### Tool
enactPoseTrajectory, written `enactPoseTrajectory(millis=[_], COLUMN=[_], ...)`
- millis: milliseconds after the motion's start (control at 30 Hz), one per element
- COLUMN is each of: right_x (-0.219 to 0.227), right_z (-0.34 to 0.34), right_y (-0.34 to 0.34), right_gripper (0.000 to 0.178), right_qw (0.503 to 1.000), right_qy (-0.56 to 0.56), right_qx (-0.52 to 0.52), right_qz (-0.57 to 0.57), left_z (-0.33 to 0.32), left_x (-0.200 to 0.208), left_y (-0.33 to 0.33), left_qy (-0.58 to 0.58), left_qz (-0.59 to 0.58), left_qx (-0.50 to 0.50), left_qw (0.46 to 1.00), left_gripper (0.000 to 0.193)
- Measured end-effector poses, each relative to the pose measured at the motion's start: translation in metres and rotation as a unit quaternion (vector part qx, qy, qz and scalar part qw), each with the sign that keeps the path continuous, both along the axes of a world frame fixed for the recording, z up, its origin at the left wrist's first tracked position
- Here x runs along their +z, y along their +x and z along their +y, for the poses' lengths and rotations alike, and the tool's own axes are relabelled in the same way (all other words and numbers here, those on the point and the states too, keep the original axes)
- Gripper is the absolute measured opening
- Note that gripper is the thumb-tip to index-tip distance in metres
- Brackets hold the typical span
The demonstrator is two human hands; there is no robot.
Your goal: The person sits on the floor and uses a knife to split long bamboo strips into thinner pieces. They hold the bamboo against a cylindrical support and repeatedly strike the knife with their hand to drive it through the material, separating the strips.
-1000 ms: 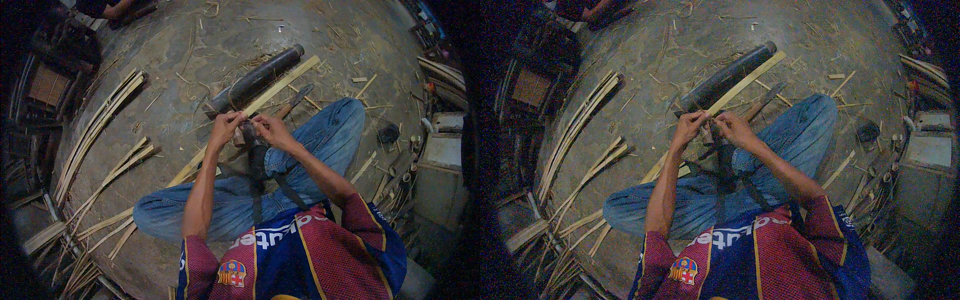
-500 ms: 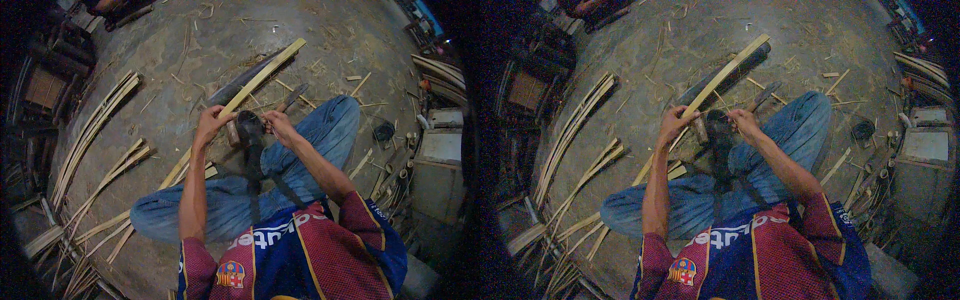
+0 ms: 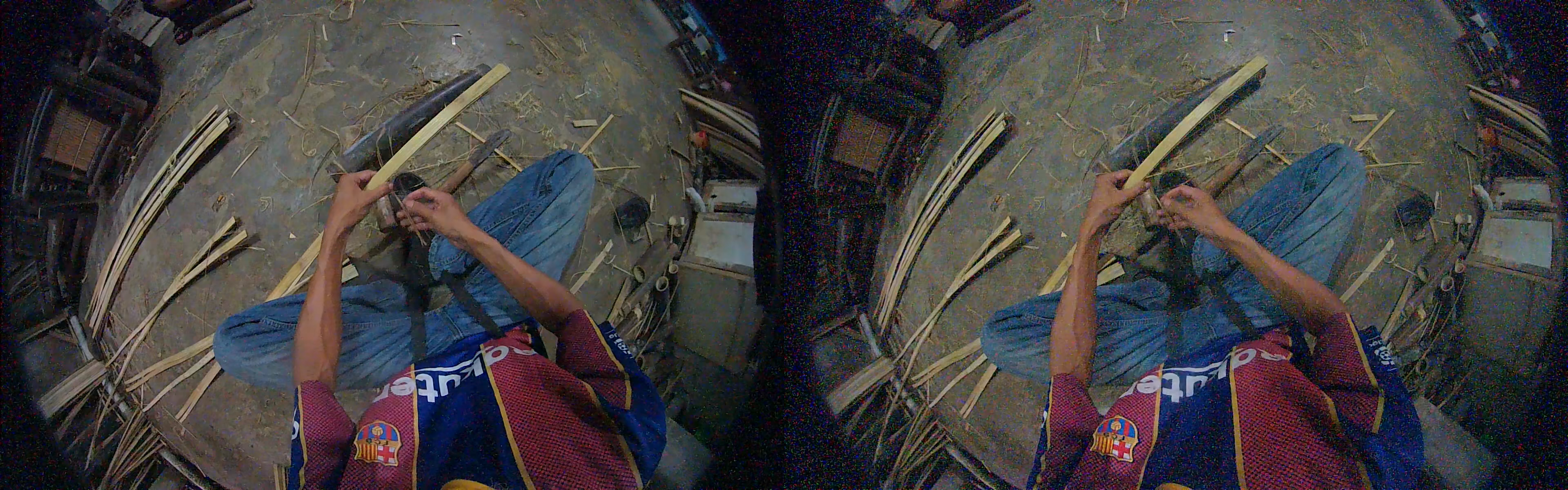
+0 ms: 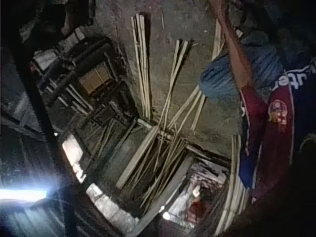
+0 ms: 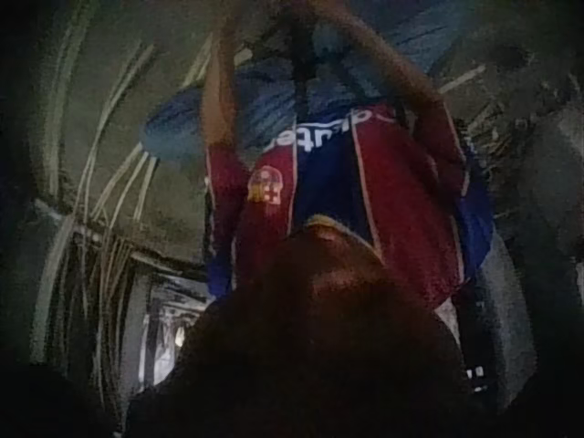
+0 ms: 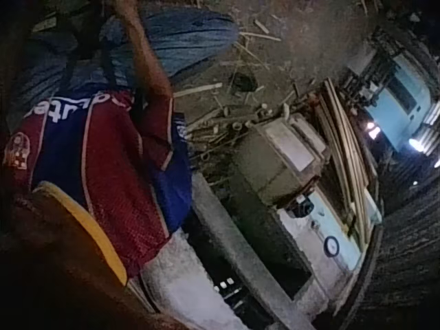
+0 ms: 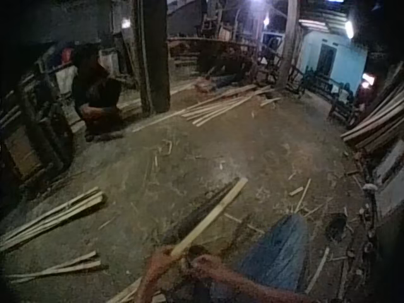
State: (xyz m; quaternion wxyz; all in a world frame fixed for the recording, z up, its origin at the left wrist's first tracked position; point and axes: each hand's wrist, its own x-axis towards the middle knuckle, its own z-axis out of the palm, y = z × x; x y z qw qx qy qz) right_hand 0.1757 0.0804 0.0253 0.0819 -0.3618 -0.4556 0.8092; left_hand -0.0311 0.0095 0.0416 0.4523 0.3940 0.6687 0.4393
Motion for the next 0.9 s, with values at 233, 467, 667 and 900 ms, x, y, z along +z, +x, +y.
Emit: enactPoseTrajectory(millis=[233, 467, 667, 900], right_x=[-0.043, -0.058, -0.052, -0.017], right_z=[0.046, 0.035, -0.001, -0.002], right_y=[0.026, 0.018, -0.004, -0.012], right_gripper=[0.023, 0.038, 0.037, 0.027], right_qw=[0.938, 0.869, 0.958, 0.957], right_qy=[0.013, 0.377, 0.282, 0.282], right_qx=[-0.347, -0.210, 0.036, -0.010], right_qz=[0.011, -0.241, -0.025, -0.069], left_z=[0.003, 0.005, 0.004, 0.004], left_x=[0.000, 0.000, 0.001, 0.015], left_y=[0.002, 0.001, 0.000, 0.005], left_qy=[-0.008, -0.025, -0.016, -0.035], left_qz=[0.010, 0.026, 0.007, -0.035], left_qx=[0.006, -0.006, -0.001, -0.016], left_qw=[1.000, 0.999, 1.000, 0.999], left_gripper=[0.026, 0.027, 0.028, 0.035])
